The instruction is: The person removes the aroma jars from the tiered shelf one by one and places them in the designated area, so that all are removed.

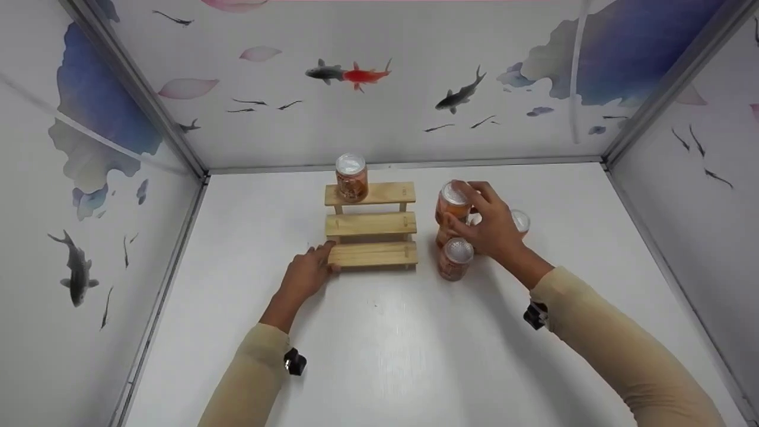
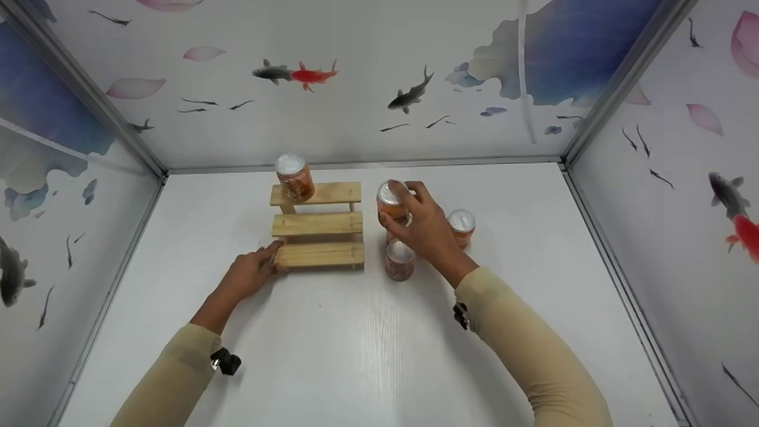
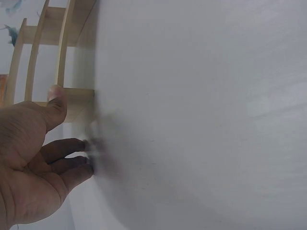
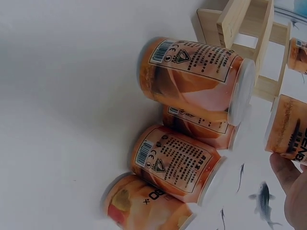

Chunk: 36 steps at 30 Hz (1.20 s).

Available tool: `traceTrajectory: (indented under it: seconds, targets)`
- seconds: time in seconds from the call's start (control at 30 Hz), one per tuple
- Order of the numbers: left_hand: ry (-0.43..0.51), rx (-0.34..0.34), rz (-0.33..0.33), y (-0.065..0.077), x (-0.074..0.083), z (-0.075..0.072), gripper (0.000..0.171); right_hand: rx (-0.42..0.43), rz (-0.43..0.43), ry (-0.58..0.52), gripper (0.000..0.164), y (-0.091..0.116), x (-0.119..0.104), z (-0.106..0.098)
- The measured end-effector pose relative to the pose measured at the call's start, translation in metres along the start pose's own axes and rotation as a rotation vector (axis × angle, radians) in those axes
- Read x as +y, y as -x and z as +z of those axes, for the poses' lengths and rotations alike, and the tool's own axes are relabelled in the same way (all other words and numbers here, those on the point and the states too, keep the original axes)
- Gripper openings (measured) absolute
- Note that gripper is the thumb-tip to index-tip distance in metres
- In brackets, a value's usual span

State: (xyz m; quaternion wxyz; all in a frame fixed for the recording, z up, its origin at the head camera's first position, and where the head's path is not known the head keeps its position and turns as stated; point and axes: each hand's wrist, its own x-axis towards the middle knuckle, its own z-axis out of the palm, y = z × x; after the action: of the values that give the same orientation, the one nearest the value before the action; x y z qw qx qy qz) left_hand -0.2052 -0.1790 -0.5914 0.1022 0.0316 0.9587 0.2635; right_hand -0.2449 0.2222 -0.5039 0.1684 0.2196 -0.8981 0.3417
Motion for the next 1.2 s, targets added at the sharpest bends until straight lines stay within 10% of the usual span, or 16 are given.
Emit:
traceTrajectory:
  seconds: [1.2]
  targets:
    - [0.041, -0.01, -0.026, 0.003, 0.002, -0.002, 0.063, 0.062, 0.022, 0.059, 0.065, 0.063, 0.031, -0.038]
